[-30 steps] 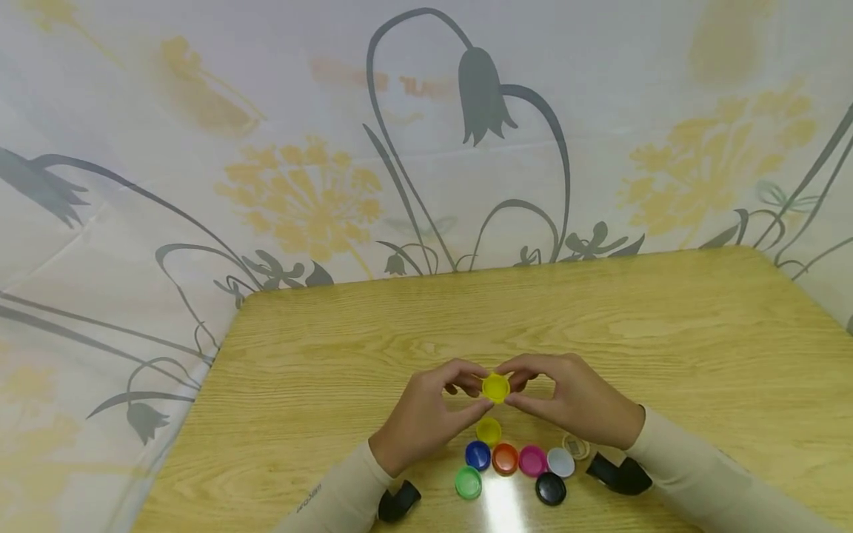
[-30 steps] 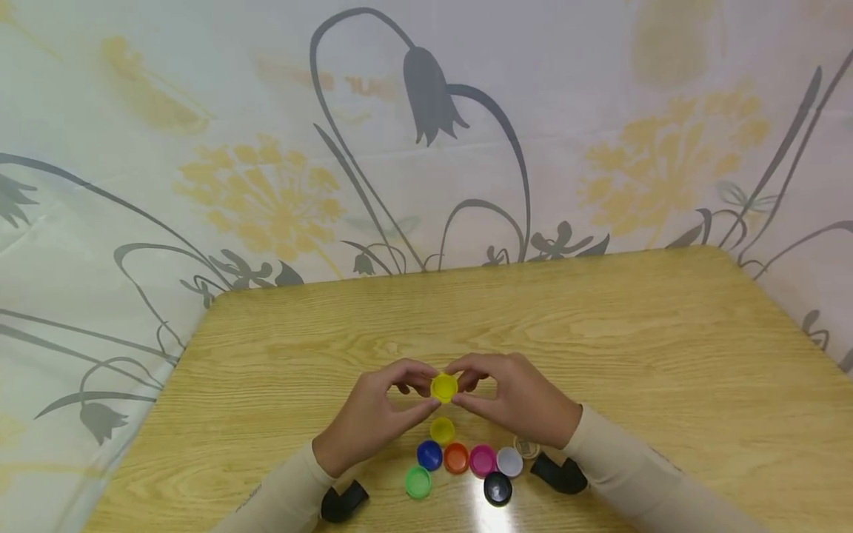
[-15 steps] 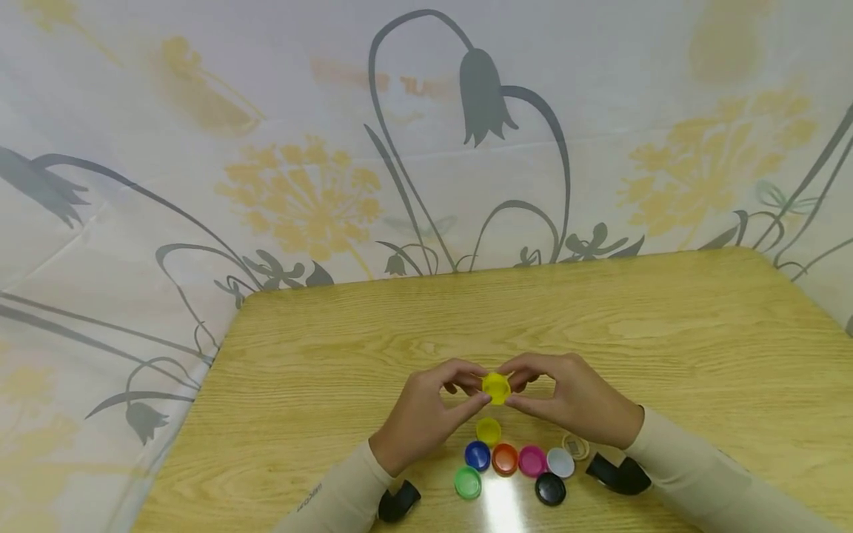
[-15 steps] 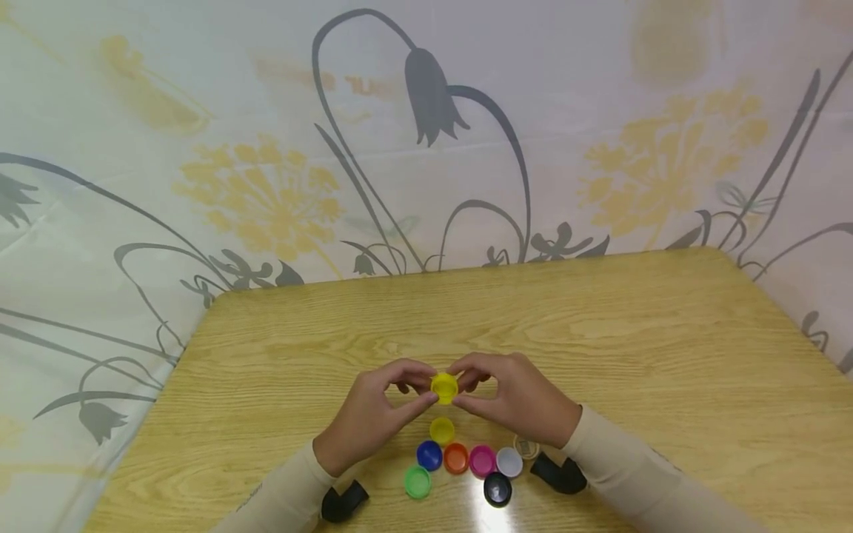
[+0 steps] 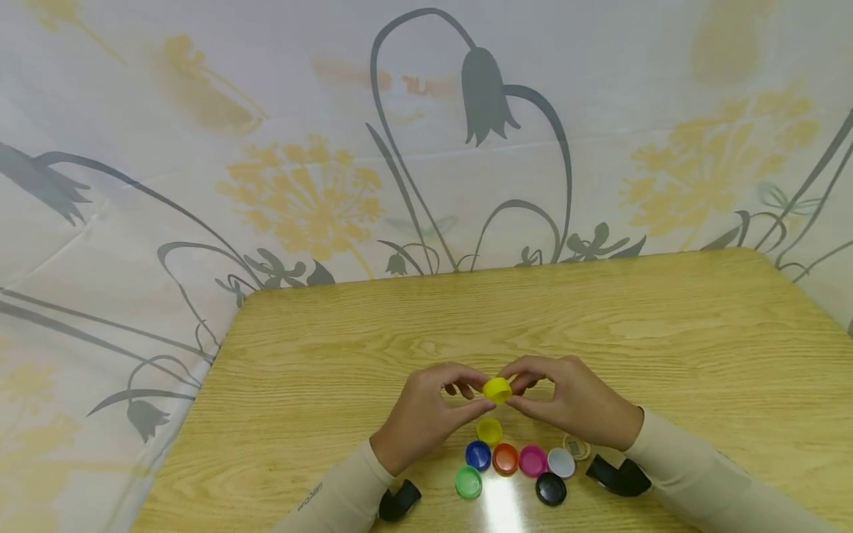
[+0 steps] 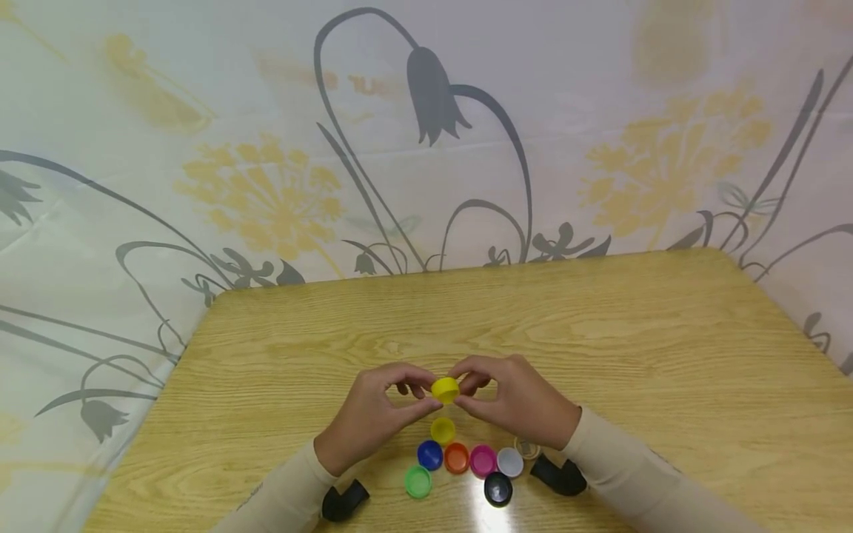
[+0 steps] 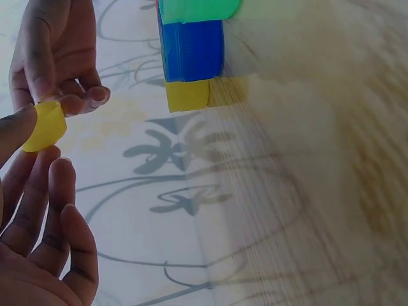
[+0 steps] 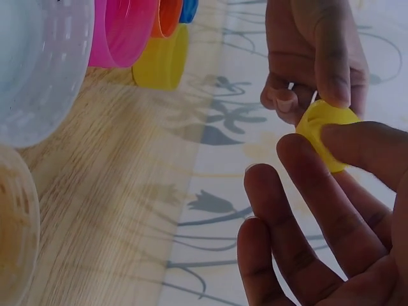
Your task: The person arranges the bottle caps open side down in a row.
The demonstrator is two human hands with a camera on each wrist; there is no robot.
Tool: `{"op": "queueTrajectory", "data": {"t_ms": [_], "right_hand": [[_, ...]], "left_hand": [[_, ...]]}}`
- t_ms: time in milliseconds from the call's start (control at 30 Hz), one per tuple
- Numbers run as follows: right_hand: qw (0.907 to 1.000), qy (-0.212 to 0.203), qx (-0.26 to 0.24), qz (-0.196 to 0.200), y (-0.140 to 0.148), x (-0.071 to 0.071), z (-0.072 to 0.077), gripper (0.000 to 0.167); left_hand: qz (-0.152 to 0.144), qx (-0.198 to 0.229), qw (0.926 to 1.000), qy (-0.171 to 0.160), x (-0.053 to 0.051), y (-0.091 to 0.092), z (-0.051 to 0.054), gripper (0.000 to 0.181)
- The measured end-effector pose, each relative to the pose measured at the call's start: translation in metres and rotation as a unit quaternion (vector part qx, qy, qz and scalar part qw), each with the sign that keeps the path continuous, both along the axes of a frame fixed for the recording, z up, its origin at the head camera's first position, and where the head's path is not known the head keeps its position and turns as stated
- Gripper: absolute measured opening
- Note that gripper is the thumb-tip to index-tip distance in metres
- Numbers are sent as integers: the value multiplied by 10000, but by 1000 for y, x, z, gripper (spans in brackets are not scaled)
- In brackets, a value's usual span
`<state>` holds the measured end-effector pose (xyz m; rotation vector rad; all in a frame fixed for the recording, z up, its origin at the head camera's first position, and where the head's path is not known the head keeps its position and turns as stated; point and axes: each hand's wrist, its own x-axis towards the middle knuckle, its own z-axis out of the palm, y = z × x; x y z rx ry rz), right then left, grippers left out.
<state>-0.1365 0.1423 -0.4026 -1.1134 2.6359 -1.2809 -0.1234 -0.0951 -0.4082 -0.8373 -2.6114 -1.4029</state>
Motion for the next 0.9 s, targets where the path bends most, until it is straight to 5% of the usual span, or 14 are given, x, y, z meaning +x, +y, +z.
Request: {"op": "queueTrajectory", "data": {"t_ms": [200, 633, 900], "right_hand": [[9998, -190, 21, -22, -1, 0, 1, 18], [9984, -565, -2, 42, -2, 0, 1, 12], [9983, -575, -40, -8, -2, 1, -1, 13]], "left_hand": [[-26, -76, 9998, 158, 0, -1, 0, 23], [-389, -60, 9988, -297, 0, -1, -3, 23], [-335, -112, 9984, -436, 0, -1, -3, 23]]}}
